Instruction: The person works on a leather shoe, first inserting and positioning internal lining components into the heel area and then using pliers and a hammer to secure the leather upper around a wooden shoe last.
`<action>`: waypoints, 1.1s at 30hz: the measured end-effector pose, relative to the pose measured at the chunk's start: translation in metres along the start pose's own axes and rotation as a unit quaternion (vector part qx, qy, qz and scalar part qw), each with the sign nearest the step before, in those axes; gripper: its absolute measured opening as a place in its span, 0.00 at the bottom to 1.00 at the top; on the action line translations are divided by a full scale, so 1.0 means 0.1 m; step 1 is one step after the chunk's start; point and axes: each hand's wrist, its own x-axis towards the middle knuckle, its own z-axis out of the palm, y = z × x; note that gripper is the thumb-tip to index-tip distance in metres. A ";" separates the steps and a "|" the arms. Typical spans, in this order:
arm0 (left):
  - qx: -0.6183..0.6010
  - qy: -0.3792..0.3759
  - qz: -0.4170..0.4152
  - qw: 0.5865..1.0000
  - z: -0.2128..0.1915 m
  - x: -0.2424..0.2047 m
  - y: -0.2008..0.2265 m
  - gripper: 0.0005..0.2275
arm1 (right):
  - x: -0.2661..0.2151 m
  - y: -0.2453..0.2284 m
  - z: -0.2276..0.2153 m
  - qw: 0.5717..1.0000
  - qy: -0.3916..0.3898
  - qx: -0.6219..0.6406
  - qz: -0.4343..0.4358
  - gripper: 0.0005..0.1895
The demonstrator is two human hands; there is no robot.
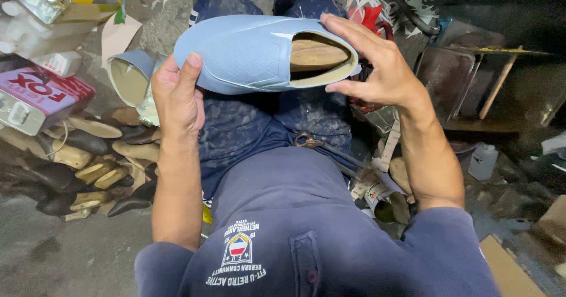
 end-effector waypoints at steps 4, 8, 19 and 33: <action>-0.063 0.004 -0.040 0.997 -0.02 0.00 0.07 0.18 | 0.03 0.03 0.04 0.997 0.058 0.029 -0.037 0.35; -0.065 0.055 -0.094 0.992 -0.06 0.01 0.07 0.11 | 0.05 -0.04 0.06 0.995 0.084 0.029 -0.043 0.28; -0.066 0.073 -0.080 0.992 -0.23 0.11 -0.18 0.10 | 0.06 0.14 0.09 0.998 0.040 0.028 -0.039 0.29; -0.152 0.012 -0.079 0.985 -0.26 0.20 -0.09 0.08 | 0.08 0.10 0.19 0.999 0.042 -0.001 0.007 0.30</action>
